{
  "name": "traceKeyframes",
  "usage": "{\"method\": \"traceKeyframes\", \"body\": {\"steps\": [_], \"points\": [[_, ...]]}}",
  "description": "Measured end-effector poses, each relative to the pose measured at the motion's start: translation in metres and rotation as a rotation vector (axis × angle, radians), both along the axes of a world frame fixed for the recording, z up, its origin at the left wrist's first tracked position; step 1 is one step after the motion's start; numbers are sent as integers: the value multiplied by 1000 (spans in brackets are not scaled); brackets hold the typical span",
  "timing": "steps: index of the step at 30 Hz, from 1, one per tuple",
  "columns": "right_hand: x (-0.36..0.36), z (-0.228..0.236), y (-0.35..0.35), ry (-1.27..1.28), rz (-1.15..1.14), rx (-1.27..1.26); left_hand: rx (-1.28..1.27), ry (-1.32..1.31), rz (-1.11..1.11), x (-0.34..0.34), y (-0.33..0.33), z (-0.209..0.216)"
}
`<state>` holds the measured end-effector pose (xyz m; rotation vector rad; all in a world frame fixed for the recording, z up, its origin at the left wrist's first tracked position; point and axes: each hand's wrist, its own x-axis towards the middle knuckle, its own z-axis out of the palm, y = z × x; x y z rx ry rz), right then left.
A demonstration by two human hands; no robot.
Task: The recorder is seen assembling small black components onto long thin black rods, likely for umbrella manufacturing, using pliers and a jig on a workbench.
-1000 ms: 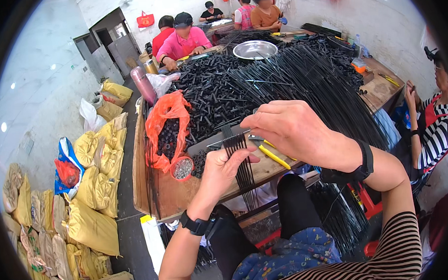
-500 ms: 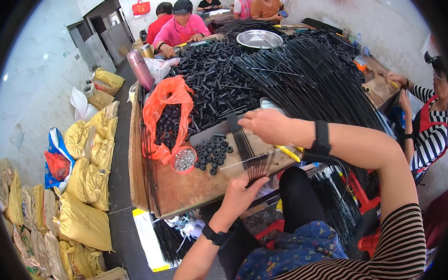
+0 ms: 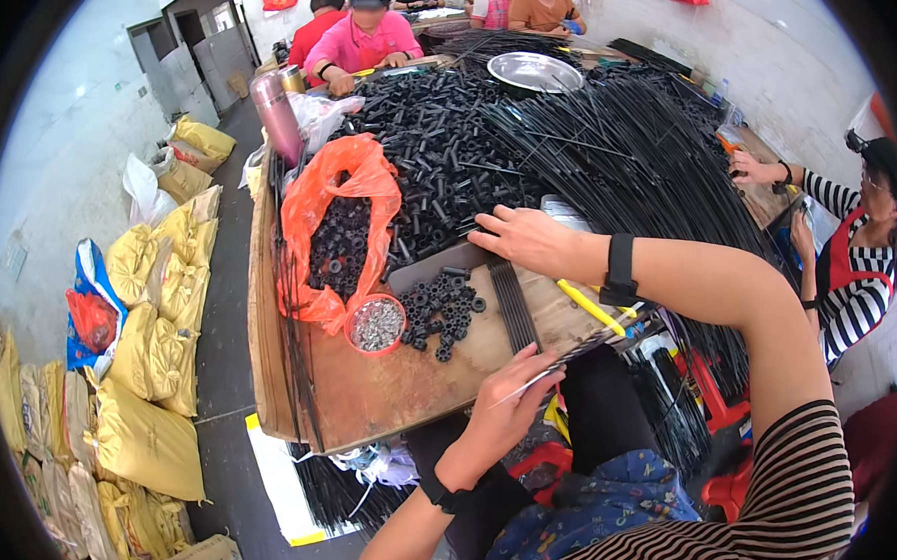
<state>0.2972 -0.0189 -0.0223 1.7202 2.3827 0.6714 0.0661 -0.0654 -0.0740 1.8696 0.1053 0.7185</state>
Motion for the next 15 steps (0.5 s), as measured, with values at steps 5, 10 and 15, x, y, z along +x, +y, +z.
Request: {"method": "traceKeyframes", "body": {"steps": [5, 10, 15], "points": [[17, 7, 5, 58, 157, 71, -73, -98, 16, -13, -5, 30], [17, 25, -4, 96, 206, 57, -256, -192, 111, -26, -7, 93], [-6, 48, -15, 284, 110, 20, -297, -348, 205, -41, 6, 150]]}}
